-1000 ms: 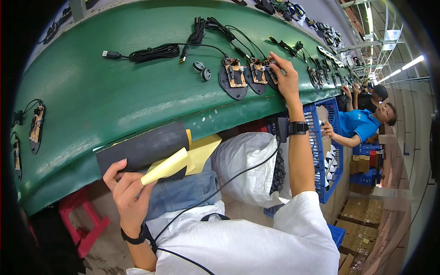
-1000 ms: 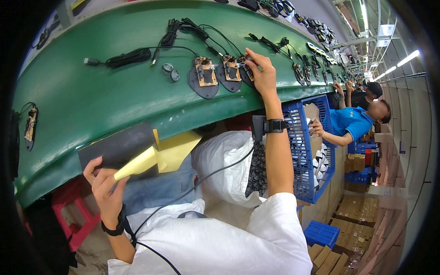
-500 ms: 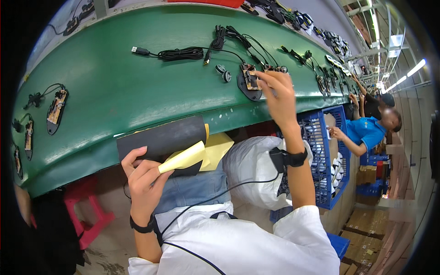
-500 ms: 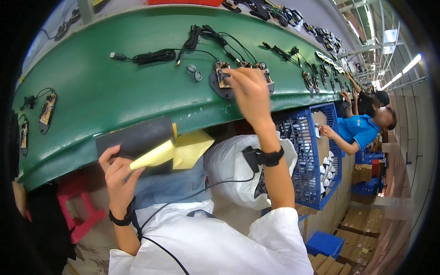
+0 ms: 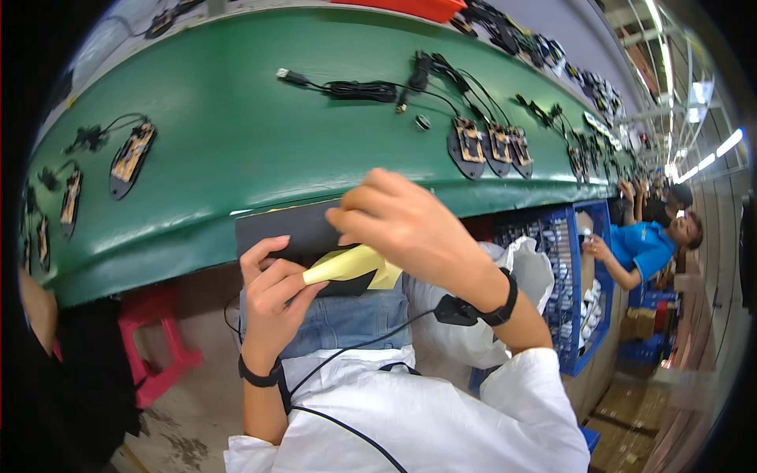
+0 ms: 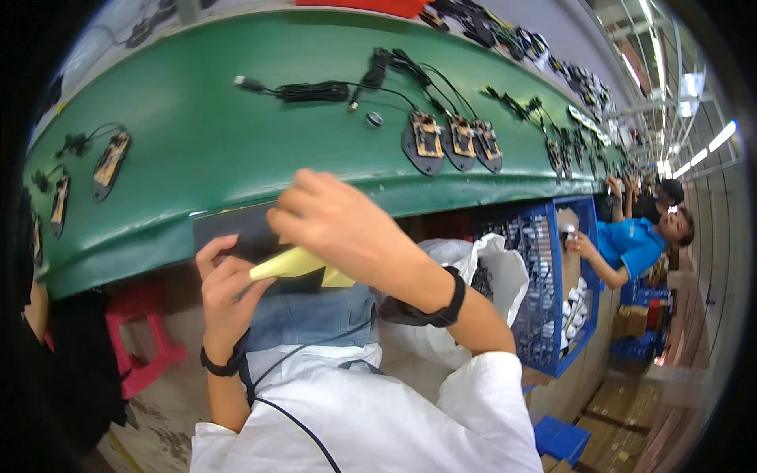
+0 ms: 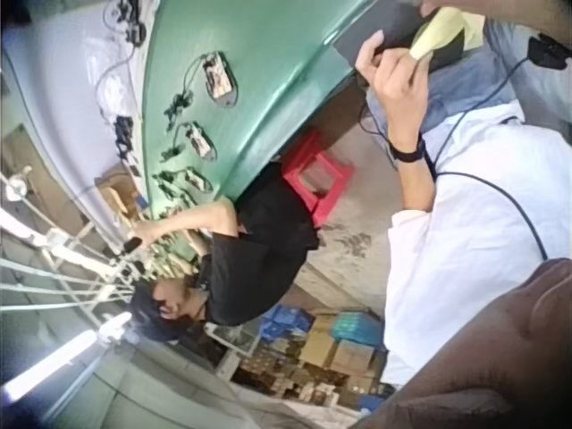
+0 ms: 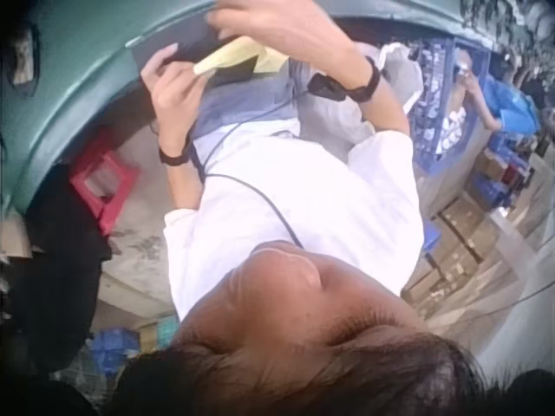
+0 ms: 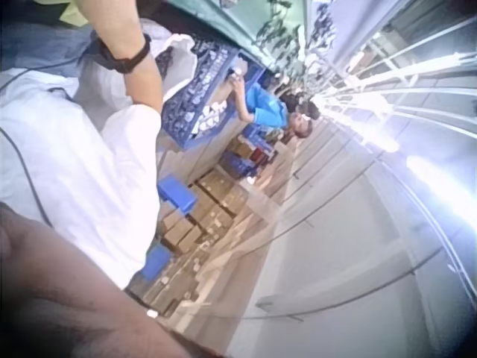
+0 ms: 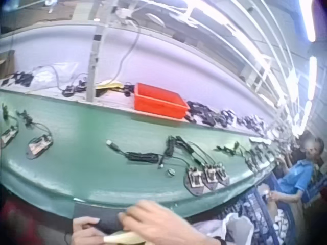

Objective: Assembling computer mouse components on a production line, including applying adhesive tape and small parts.

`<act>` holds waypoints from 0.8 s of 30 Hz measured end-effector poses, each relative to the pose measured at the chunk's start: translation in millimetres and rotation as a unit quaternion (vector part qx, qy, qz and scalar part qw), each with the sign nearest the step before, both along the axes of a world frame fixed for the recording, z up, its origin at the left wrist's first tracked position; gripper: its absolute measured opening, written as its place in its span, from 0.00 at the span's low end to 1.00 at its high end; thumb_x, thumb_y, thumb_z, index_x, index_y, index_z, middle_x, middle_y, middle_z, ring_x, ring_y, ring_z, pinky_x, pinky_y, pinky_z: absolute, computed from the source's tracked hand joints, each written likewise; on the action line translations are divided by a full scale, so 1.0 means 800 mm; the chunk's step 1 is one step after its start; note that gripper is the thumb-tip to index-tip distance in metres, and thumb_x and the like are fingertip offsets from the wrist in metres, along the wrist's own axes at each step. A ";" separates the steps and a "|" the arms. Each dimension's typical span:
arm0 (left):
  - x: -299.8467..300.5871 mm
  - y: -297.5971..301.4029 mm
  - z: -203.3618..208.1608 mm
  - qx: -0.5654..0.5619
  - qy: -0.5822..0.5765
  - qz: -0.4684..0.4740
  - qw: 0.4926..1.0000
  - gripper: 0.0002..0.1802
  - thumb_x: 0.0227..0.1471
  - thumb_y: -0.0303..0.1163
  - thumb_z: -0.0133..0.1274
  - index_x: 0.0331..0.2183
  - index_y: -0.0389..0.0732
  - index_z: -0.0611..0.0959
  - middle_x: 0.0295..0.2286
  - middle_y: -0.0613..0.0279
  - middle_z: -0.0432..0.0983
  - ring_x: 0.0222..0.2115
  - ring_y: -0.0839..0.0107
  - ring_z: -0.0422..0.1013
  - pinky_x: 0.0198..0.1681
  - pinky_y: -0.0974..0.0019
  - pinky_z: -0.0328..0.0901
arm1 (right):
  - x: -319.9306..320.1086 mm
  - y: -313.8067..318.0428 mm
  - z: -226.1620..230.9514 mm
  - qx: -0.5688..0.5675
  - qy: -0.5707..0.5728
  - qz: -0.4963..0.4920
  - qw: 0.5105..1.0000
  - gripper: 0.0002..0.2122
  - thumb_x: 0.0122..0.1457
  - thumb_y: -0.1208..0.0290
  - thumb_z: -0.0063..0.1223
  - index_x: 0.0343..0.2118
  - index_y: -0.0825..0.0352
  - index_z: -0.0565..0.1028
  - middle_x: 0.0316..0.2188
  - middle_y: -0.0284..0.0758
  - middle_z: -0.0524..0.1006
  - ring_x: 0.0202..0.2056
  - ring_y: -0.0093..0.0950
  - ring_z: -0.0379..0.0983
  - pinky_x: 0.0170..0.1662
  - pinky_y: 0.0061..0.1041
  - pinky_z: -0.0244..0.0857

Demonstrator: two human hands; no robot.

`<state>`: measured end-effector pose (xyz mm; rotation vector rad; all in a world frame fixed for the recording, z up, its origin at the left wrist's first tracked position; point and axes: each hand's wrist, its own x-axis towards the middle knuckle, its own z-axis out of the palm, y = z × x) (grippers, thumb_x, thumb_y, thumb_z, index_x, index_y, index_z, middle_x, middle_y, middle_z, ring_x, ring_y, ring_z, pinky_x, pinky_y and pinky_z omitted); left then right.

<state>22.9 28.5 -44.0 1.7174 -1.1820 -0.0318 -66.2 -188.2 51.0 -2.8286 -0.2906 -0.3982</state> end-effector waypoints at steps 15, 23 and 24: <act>-0.005 -0.001 0.002 0.041 -0.023 0.019 0.999 0.10 0.37 0.22 0.72 0.27 0.42 0.89 0.26 0.66 0.79 0.54 0.56 0.67 0.45 0.56 0.62 | -0.111 -0.245 -0.014 0.145 -0.140 -0.345 0.917 0.11 0.66 0.81 0.53 0.49 0.67 0.82 0.44 0.36 0.79 0.43 0.24 0.78 0.49 0.22 0.71; -0.004 0.001 -0.002 0.048 -0.005 0.023 0.999 0.09 0.38 0.23 0.72 0.27 0.42 0.89 0.26 0.66 0.79 0.54 0.56 0.67 0.45 0.56 0.62 | -0.116 -0.298 -0.041 0.108 -0.118 -0.400 0.902 0.18 0.61 0.78 0.62 0.55 0.65 0.78 0.37 0.33 0.77 0.36 0.21 0.74 0.43 0.22 0.70; -0.003 0.002 0.000 0.048 -0.007 0.023 0.999 0.09 0.38 0.23 0.72 0.27 0.42 0.89 0.27 0.66 0.79 0.54 0.56 0.66 0.45 0.56 0.62 | -0.113 -0.302 -0.046 0.124 -0.132 -0.407 0.895 0.20 0.59 0.79 0.65 0.55 0.64 0.78 0.38 0.33 0.77 0.36 0.22 0.75 0.42 0.22 0.71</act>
